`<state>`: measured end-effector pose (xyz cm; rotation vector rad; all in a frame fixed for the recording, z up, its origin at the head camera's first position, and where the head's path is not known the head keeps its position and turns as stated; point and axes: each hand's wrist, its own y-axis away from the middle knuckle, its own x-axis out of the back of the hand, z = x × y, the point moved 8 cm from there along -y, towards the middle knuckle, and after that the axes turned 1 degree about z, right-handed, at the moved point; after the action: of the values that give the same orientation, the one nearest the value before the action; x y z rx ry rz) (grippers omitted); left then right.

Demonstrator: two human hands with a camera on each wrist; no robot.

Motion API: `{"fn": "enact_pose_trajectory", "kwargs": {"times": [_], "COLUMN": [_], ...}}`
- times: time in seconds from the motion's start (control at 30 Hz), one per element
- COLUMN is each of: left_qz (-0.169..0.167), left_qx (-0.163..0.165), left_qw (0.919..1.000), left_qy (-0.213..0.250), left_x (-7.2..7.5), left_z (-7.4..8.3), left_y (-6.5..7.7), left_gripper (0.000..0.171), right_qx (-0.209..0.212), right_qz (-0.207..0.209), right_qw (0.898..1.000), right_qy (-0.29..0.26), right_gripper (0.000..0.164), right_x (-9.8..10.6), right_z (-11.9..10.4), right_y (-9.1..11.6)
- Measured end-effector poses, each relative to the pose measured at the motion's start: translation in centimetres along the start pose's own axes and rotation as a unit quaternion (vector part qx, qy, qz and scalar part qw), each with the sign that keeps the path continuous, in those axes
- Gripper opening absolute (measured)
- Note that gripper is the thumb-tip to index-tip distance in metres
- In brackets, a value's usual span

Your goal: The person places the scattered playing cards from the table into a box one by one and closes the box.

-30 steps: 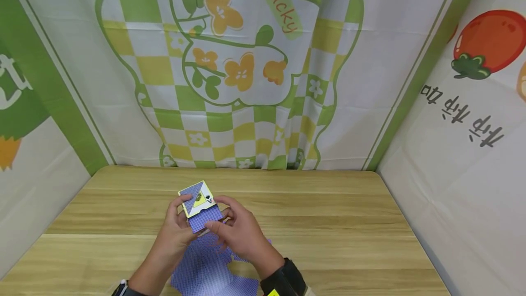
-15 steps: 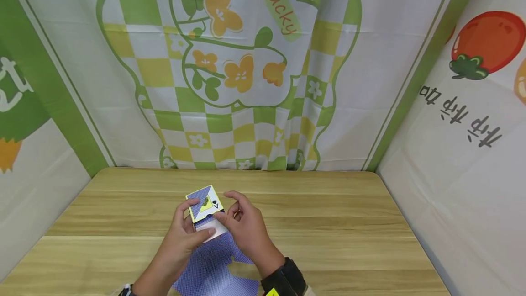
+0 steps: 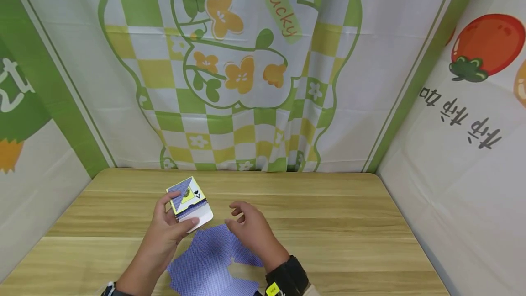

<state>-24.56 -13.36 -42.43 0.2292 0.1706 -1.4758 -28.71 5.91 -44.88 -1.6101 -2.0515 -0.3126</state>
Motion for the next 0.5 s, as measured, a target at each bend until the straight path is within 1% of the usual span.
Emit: {"fn": "enact_pose_trajectory", "kwargs": {"times": [0.1,0.2,0.27,0.43,0.5], "left_qz": [0.005,0.007,0.009,0.007,0.007], "left_qx": [-0.007,-0.012,-0.016,-0.023,-0.02], "left_qw": [1.0,0.9999,0.9998,0.9997,0.9997], "left_qy": [-0.003,0.006,0.008,0.008,0.009], "left_x": [0.6,1.0,1.1,1.1,1.1], "left_z": [0.3,0.4,0.5,0.6,0.6], "left_y": [-0.2,-0.4,-0.4,-0.4,-0.4], "left_gripper": [0.083,0.082,0.081,0.08,0.079], "right_qx": [0.024,0.05,0.057,0.061,0.074], "right_qz": [-0.053,-0.084,-0.09,-0.089,-0.086], "right_qw": [0.997,0.99,0.986,0.976,0.969], "right_qy": [0.055,0.104,0.129,0.189,0.221], "right_gripper": [0.046,0.047,0.05,0.066,0.073], "right_x": [-1.4,-2.7,-3.3,-4.6,-5.1], "right_z": [0.5,0.9,1.0,0.9,0.7], "right_y": [0.3,0.8,1.1,1.7,1.9]}}
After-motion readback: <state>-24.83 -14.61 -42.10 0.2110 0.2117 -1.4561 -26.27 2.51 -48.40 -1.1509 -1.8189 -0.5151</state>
